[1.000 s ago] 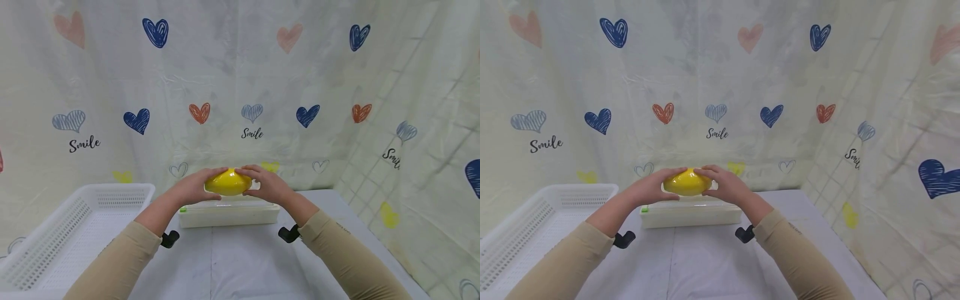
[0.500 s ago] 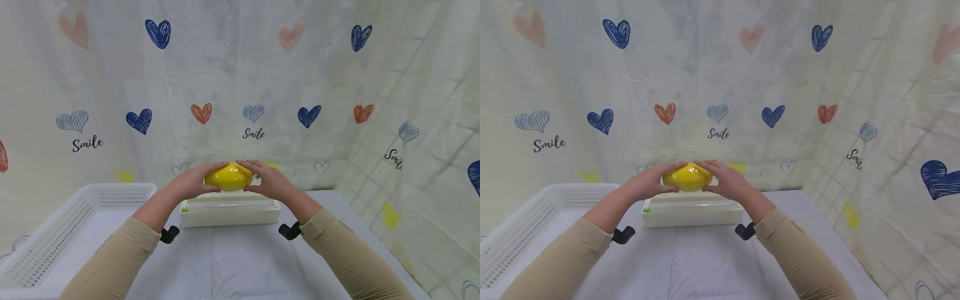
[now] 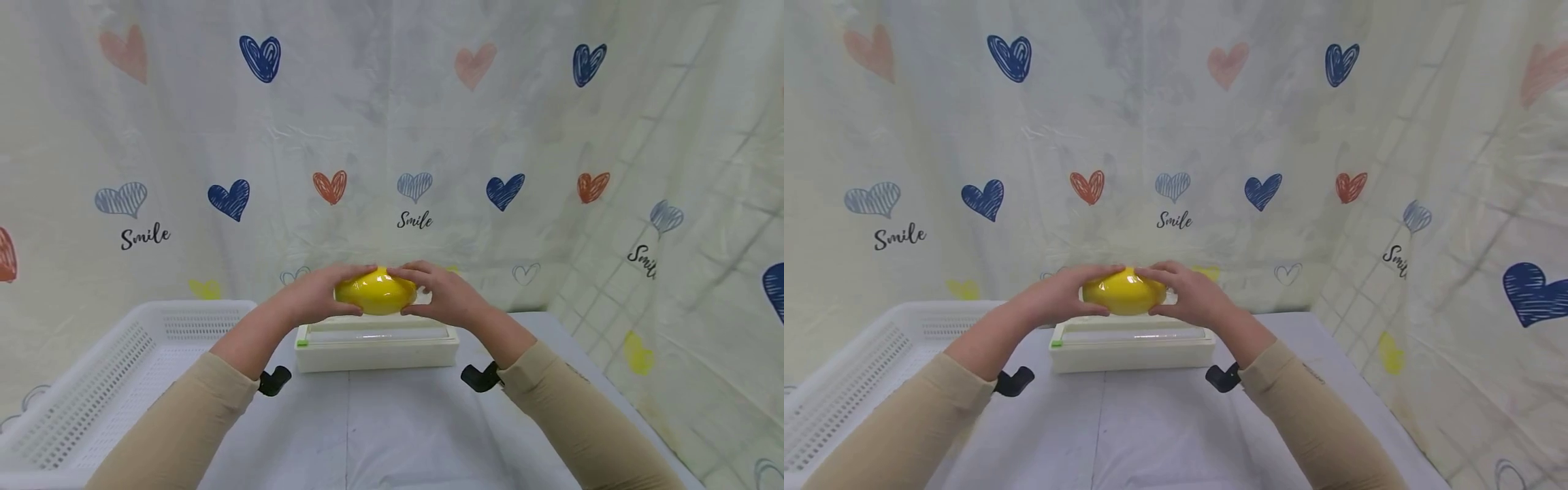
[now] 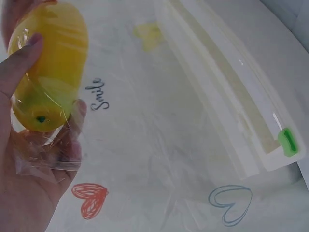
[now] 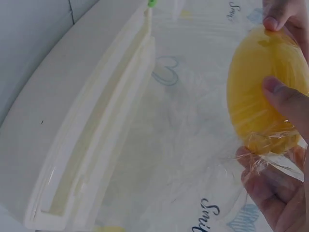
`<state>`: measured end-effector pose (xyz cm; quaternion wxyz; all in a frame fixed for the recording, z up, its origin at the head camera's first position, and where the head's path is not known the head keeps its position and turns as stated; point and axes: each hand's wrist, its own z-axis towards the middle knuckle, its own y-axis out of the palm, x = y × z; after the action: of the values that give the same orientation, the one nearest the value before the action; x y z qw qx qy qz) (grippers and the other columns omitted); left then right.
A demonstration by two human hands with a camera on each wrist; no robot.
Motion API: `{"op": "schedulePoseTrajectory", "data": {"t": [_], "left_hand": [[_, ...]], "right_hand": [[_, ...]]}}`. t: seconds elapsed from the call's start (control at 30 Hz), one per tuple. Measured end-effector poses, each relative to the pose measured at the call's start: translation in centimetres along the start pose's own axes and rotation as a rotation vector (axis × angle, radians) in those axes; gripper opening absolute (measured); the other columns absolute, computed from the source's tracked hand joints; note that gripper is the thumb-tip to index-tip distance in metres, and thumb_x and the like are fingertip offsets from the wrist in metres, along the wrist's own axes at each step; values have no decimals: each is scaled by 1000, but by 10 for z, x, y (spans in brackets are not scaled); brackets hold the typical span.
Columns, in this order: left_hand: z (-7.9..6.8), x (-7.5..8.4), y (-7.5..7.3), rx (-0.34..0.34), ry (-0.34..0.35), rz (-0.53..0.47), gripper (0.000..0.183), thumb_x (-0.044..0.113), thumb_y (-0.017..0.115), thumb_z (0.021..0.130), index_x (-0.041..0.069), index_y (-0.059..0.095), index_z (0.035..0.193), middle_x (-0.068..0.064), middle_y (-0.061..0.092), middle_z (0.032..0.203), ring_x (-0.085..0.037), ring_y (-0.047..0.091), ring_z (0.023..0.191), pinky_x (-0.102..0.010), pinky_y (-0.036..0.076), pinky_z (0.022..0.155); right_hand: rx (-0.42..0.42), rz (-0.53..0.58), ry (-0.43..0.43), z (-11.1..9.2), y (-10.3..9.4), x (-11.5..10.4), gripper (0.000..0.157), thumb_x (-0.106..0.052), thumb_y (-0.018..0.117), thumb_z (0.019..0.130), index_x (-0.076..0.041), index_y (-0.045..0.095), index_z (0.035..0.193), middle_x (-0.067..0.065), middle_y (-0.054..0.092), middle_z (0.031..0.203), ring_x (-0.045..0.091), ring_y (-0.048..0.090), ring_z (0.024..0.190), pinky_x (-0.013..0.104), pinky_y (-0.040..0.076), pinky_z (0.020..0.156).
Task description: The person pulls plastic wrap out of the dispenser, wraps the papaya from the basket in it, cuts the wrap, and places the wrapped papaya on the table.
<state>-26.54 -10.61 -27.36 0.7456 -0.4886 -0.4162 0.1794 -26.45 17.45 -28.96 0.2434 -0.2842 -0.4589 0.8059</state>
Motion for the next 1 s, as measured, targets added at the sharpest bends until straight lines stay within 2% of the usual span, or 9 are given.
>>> {"op": "schedulePoseTrajectory", "data": {"t": [0.1, 0.27, 0.4, 0.5, 0.7, 0.83, 1.0], "left_hand": [[-6, 4, 7, -28, -7, 6, 76, 36, 79, 85, 46, 40, 148, 9, 53, 140, -18, 53, 116, -42, 49, 98], [-22, 10, 24, -98, -56, -16, 85, 45, 82, 79, 47, 35, 150, 10, 53, 138, -15, 54, 109, -35, 50, 91], [-36, 9, 42, -138, -86, -53, 93, 54, 83, 73, 47, 33, 151, 9, 53, 137, -15, 53, 105, -36, 49, 89], [-43, 4, 59, -134, -86, -51, 92, 55, 83, 73, 45, 34, 151, 9, 54, 136, -15, 53, 104, -38, 49, 89], [-51, -12, 92, -117, -72, -47, 94, 53, 82, 75, 43, 31, 153, 4, 55, 137, -15, 55, 102, -41, 49, 87], [-52, -18, 104, -114, -72, -74, 90, 50, 82, 76, 46, 33, 151, 4, 57, 135, -15, 55, 99, -41, 49, 85], [-52, -27, 114, -93, -85, -109, 82, 46, 82, 79, 48, 38, 148, 8, 60, 128, -15, 54, 96, -41, 48, 82]], "right_hand": [[-52, 25, 24, -8, -1, -5, 70, -28, 82, 82, -36, 50, 145, -2, 56, 136, 15, 60, 105, 27, 55, 79], [-141, 61, 77, -26, 6, -14, 70, -33, 81, 83, -36, 49, 145, -4, 56, 135, 13, 60, 103, 32, 56, 81], [-204, 84, 108, -40, 17, -18, 72, -36, 81, 83, -38, 48, 146, -7, 56, 134, 8, 59, 102, 27, 54, 82], [-238, 126, 128, -49, 27, -18, 72, -36, 81, 83, -38, 47, 146, -10, 56, 133, 7, 57, 102, 27, 54, 82], [-292, 257, 188, -62, 52, -11, 70, -38, 80, 83, -39, 48, 145, -10, 57, 130, 9, 57, 98, 36, 54, 85], [-311, 301, 232, -67, 65, -6, 70, -40, 80, 83, -42, 47, 145, -11, 56, 130, 11, 58, 96, 38, 54, 87], [-318, 320, 227, -67, 71, -2, 74, -40, 79, 84, -40, 43, 149, -11, 54, 139, 11, 60, 98, 38, 53, 88]]}}
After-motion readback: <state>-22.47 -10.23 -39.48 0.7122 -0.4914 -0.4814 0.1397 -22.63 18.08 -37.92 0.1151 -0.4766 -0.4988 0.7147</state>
